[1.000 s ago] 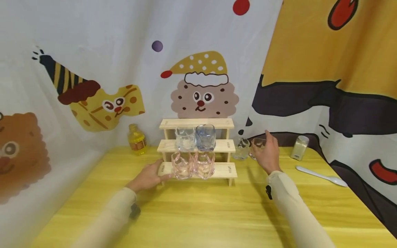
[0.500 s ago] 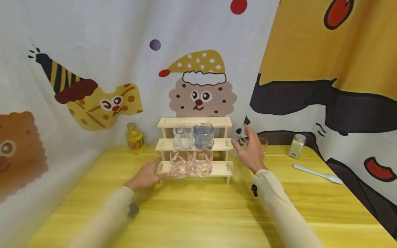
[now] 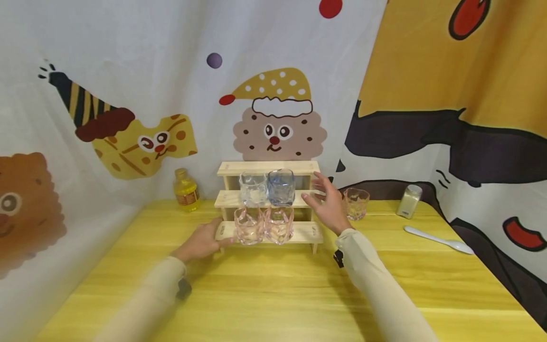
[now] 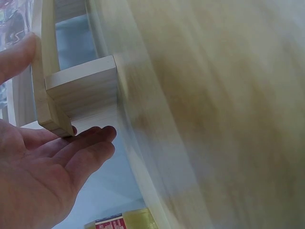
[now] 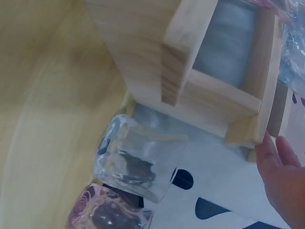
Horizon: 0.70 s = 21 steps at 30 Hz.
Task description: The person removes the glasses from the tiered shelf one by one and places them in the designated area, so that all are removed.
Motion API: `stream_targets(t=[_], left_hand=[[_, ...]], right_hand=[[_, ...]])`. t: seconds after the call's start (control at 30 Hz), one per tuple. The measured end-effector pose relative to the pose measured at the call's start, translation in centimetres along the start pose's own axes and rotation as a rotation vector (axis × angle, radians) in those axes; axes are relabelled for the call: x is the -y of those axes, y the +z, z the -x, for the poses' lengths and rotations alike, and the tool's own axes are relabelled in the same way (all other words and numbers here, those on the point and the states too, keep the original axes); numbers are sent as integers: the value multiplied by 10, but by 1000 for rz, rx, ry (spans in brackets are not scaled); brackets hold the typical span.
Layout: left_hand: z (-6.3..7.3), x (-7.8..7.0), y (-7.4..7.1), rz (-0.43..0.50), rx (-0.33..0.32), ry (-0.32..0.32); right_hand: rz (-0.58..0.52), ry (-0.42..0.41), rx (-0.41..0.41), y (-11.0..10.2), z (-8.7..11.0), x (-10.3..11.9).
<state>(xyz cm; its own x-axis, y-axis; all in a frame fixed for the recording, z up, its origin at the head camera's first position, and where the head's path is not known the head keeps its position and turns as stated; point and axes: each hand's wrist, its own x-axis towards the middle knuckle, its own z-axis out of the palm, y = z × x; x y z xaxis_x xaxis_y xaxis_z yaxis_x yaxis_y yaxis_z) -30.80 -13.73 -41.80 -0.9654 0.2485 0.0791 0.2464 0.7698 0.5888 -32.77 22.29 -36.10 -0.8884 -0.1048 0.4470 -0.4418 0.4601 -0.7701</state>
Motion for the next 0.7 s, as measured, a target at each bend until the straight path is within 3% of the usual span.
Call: stream_targets(t=[0.37, 0.7], left_hand=[[0, 0, 0, -1, 0, -6], [0, -1, -1, -20, -1, -5]], right_hand=[[39, 43, 154, 12, -15, 12], [51, 64, 183, 28, -31, 25]])
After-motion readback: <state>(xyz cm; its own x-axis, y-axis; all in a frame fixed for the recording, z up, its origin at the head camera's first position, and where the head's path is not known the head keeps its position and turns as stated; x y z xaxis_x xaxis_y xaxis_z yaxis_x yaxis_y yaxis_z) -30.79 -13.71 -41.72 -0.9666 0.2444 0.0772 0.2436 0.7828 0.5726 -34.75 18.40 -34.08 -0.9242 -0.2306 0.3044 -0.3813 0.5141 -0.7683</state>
